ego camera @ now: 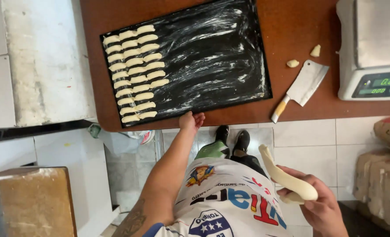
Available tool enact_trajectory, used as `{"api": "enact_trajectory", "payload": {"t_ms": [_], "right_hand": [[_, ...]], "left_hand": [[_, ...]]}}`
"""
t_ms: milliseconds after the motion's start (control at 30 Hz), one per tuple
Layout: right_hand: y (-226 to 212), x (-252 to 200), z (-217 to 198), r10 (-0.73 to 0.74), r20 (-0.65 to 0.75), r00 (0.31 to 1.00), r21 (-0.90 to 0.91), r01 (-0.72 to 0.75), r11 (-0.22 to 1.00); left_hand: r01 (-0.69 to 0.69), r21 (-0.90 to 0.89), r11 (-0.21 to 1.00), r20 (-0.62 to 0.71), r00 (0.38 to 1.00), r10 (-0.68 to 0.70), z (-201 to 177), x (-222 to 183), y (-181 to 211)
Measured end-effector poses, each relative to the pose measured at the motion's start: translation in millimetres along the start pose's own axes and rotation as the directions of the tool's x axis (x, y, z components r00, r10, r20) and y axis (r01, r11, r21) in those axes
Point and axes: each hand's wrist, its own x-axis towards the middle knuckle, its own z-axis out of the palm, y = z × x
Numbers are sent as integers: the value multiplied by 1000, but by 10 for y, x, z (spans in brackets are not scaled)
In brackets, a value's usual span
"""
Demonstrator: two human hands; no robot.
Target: Cutting a long dough rope into segments and shaping them into individual rolls on a baking tray.
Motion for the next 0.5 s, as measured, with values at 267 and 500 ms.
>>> {"api": "enact_trajectory", "payload": {"t_ms": [267, 500], "right_hand": [[-250, 1000, -126, 289, 268, 919, -405, -164, 899], [130, 1823, 428, 296, 439, 849, -154, -254, 955]], "left_hand": [[-112, 28, 993, -2, 994, 112, 192, -122, 707], [-591, 388, 707, 775, 625, 97, 157, -1450, 530]]}}
